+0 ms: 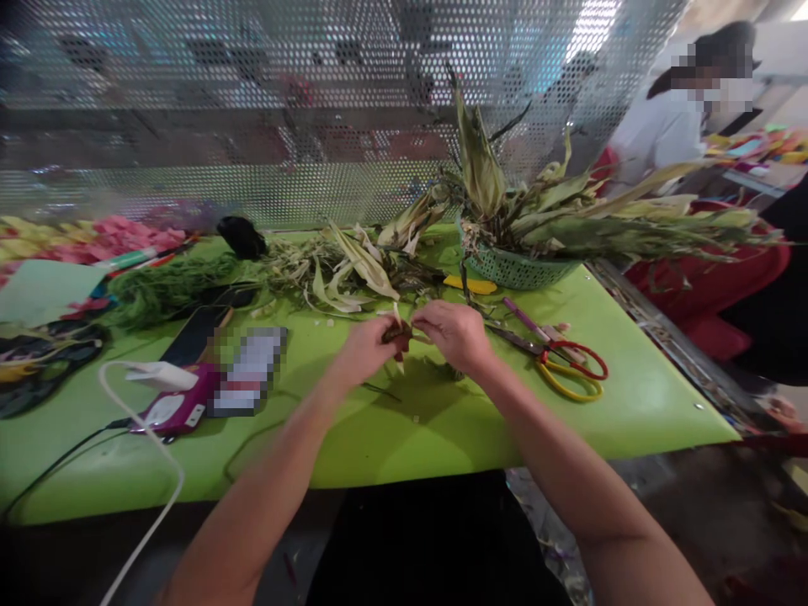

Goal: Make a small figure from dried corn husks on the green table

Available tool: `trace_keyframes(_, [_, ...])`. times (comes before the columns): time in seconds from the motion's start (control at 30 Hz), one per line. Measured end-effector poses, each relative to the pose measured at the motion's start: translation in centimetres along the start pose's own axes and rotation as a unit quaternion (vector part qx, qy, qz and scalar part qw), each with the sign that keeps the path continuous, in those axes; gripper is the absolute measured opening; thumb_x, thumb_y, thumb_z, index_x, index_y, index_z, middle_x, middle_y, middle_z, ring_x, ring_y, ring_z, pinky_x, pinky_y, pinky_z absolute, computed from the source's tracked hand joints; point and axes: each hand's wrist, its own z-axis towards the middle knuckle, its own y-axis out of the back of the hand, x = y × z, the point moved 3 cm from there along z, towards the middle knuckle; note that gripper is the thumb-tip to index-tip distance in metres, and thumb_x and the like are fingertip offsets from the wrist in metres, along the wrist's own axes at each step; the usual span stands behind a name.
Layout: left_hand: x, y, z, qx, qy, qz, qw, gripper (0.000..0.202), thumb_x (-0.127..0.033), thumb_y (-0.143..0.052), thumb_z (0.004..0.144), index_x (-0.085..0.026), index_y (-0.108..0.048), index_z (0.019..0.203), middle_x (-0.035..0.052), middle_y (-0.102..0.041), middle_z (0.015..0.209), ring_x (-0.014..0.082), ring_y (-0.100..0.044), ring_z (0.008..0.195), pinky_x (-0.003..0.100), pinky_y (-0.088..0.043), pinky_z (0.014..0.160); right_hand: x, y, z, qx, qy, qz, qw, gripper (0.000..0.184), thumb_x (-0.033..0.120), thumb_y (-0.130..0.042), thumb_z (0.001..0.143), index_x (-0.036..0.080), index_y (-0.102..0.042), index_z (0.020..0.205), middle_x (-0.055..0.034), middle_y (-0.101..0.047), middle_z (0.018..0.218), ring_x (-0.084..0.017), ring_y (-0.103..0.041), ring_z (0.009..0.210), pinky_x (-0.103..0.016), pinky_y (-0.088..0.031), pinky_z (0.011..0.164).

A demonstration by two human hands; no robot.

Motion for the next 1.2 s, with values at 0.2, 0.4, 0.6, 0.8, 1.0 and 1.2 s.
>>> trace_keyframes(0.2, [0.6,0.1,0.5,0.023,0.029,-0.262,0.964,0.028,-0.031,-0.074,0.073,-0.012,-0.06,0.09,0.003,-0.066,0.072,0.0117,-0.062,0.062,0.026,-0.052,0.062,-1.3,-0.6,0.1,-0.007,-0.112,0.11,0.988,0.016,0.033,-0.063,0.086,0.02,-0.072,0.082,-0.0001,-0.068,0.071,-0.015,-0.06,0.063,-0.024,-0.042,0.059])
trace_keyframes(0.4, [1.2,0.4,0.9,-0.104,0.048,-0.243,0.963,0.027,-0.032,-0.073,0.073,-0.013,-0.058,0.085,0.0019,-0.066,0.075,0.0114,-0.063,0.063,0.027,-0.054,0.064,0.2,-2.1,-0.6,0.014,-0.018,-0.008,1.0,0.019,0.029,-0.056,0.091,0.022,-0.073,0.089,-0.0034,-0.072,0.083,-0.015,-0.062,0.071,-0.026,-0.042,0.067])
trace_keyframes(0.6, [0.9,0.7,0.5,-0.101,0.024,0.001,0.995,0.013,-0.026,-0.067,0.077,-0.015,-0.061,0.081,0.0026,-0.066,0.072,0.0135,-0.064,0.058,0.024,-0.048,0.055,0.8,-1.5,-0.7,0.003,0.052,-0.104,0.993,0.022,0.027,-0.053,0.093,0.024,-0.075,0.089,-0.0031,-0.069,0.071,-0.014,-0.057,0.062,-0.027,-0.038,0.063])
trace_keyframes(0.8, [0.6,0.3,0.4,0.034,0.029,-0.07,0.997,0.016,-0.026,-0.068,0.078,-0.012,-0.063,0.084,0.0039,-0.067,0.073,0.0124,-0.064,0.063,0.027,-0.051,0.065,-1.5,-0.6,0.0,-0.016,-0.085,0.069,0.994,0.016,0.032,-0.062,0.087,0.02,-0.074,0.086,-0.002,-0.072,0.08,-0.015,-0.064,0.071,-0.024,-0.044,0.066])
trace_keyframes(1.0, [0.9,0.4,0.7,-0.003,0.051,-0.311,0.949,0.032,-0.027,-0.075,0.073,-0.011,-0.063,0.099,0.0032,-0.067,0.077,0.0105,-0.063,0.067,0.024,-0.054,0.066,-1.8,-1.9,-0.3,0.027,-0.14,0.127,0.982,0.019,0.034,-0.064,0.083,0.018,-0.073,0.081,0.0014,-0.067,0.068,-0.013,-0.057,0.062,-0.021,-0.037,0.056])
trace_keyframes(1.2, [1.3,0.6,0.9,-0.022,0.064,-0.316,0.946,0.029,-0.027,-0.076,0.072,-0.009,-0.065,0.091,0.0035,-0.067,0.074,0.0088,-0.061,0.064,0.022,-0.053,0.064,-1.3,-1.5,-0.4,0.026,-0.149,0.109,0.982,0.022,0.038,-0.065,0.083,0.017,-0.073,0.08,0.0017,-0.065,0.063,-0.012,-0.055,0.058,-0.021,-0.036,0.054])
